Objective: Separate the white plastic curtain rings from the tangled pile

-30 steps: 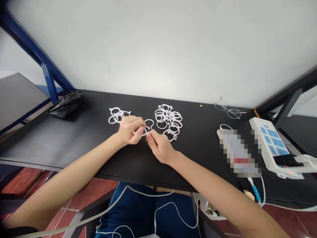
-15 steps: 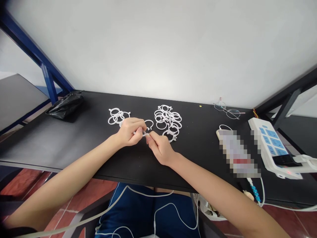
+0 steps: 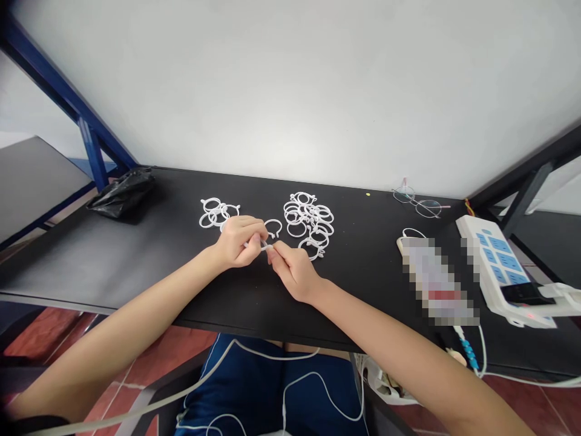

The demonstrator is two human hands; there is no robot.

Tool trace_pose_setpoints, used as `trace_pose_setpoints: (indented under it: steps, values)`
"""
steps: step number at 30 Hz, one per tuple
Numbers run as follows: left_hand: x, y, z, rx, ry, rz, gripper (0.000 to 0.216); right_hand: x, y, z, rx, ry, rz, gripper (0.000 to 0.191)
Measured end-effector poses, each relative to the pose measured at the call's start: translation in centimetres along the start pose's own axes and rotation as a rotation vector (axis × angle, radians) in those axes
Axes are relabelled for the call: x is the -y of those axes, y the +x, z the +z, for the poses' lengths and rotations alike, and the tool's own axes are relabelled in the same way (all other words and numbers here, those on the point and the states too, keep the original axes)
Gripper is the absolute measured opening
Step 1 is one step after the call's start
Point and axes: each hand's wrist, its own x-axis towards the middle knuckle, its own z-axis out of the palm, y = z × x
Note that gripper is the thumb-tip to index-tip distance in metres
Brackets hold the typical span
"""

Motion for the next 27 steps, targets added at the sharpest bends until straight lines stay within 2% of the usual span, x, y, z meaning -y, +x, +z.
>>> trace_pose_setpoints:
  steps: [8,13,18,21,25,27]
  values:
    - [-0.02,-0.03,-0.02,0.021,-0.011,-0.024,0.027,-0.4,-0.08,0.25,-0.029,-0.003,0.008,0.032]
    - [-0.01,-0.05,0.07,0.093,-0.035,-0.061,0.033,-0.45,0.13,0.1,-0.093,-0.023,-0.001,0.032]
    - [-0.36,0.05,0.16,0.212,-0.01,-0.051,0.027,-0.46,0.39,0.05,-0.162,-0.042,0.01,0.036]
    - [-0.42,0.1,0.24,0.215,0.029,-0.067,0.023,-0.55,0.44,0.06,-0.175,-0.05,0.018,0.035]
    - [-0.06,0.22,0.21,0.213,0.121,-0.12,0.024,-0.47,0.55,0.04,-0.212,-0.072,0.024,0.026]
    - [0.27,0.33,0.05,0.218,0.17,-0.2,0.026,-0.37,0.66,0.06,-0.223,-0.073,0.034,0.018]
